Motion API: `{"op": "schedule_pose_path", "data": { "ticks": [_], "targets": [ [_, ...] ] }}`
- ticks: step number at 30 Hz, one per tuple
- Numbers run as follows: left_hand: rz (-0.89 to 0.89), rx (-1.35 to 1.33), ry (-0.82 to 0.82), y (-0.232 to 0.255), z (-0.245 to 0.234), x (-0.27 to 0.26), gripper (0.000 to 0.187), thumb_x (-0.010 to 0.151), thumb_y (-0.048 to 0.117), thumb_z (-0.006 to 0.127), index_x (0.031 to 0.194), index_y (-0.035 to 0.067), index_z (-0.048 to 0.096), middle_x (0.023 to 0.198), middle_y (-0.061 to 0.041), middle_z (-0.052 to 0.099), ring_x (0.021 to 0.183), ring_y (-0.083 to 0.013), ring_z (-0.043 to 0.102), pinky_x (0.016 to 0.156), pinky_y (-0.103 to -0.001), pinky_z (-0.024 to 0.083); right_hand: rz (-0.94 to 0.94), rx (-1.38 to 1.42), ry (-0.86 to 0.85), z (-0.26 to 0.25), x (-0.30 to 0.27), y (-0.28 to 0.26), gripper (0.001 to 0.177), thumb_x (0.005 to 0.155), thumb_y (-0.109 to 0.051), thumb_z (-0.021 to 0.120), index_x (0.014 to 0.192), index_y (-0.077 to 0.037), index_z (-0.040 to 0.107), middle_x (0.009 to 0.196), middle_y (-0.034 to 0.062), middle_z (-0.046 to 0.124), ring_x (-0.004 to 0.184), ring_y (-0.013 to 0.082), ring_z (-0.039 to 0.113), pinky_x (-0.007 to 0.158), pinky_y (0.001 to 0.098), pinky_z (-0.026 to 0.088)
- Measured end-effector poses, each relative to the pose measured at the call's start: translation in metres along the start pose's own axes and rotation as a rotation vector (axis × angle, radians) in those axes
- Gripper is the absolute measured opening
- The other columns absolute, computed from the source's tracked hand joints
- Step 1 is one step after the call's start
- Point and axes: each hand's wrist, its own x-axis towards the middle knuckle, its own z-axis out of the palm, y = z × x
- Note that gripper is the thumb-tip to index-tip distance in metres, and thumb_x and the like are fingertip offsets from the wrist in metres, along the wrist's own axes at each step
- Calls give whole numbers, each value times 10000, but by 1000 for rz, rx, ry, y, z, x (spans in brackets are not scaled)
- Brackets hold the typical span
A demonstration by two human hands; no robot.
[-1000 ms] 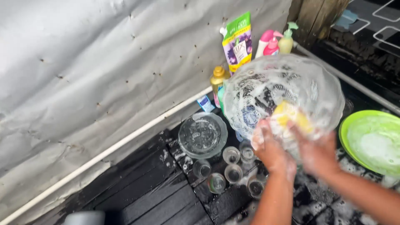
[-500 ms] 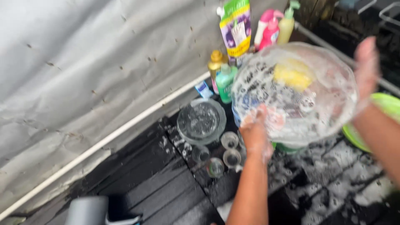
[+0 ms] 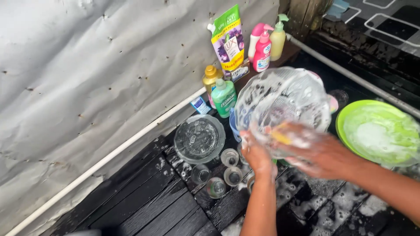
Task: Washing various dishes, bowls, and utensils using a sponge and soapy water.
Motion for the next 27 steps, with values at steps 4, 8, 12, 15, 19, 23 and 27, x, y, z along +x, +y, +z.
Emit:
{"op": "schedule_pose_path", "data": {
  "ticks": [4,8,12,15,19,23,27],
  "targets": [
    [-157,25,-32,-27,0,-11,530,1032,439,379,1284,67,660,960,-115,725,822,-290,663,677,-399,536,503,-131,-242,-26,-2,35,744,882,-357,626,1573,-326,353,1713,111,150,1513,356,349,1154,483,424],
    [380,790,-53,-108,-8,9,533,1166,398,394,1149,-28,714,998,-163,749,888,-306,668,830,-413,529,342,-55,-324,55,-40,53,600,959,-397,541,1540,-321,410,1605,23,330,1470,297,397,1170,472,452],
    [-237,394,27,-62,6,-11,530,1071,399,365,1260,0,658,1076,-104,730,985,-222,714,839,-394,573,590,79,-701,-15,-39,-7,558,1062,-446,487,1585,-389,301,1737,98,66,1543,457,154,1072,588,313],
    [-167,126,23,-63,7,-1,443,1020,322,416,1267,27,634,1151,-85,724,1050,-218,703,883,-359,566,736,476,-131,-5,-130,31,537,927,-449,566,1419,-252,654,1696,12,312,1459,323,455,1038,542,504],
    [-119,402,-65,-100,-2,-13,551,1038,424,437,1215,-40,675,1113,-164,742,983,-267,680,865,-372,535,914,810,600,-1,-229,64,450,979,-213,689,1334,51,603,1376,212,638,1235,309,642,1061,491,529],
    [-85,664,-217,-147,9,-13,692,1049,552,452,1215,-91,644,1150,-197,728,984,-262,709,882,-371,558,1489,1201,534,101,-391,120,639,816,-49,717,1436,-57,563,1421,82,644,1275,192,617,999,500,484],
    [-259,923,-387,-146,29,-40,725,984,596,469,1174,-65,699,1076,-234,763,936,-284,728,831,-384,543,1835,1169,597,-21,-273,68,431,961,-150,674,1339,53,628,1334,234,684,1159,360,691,1052,525,534]
  ]
}}
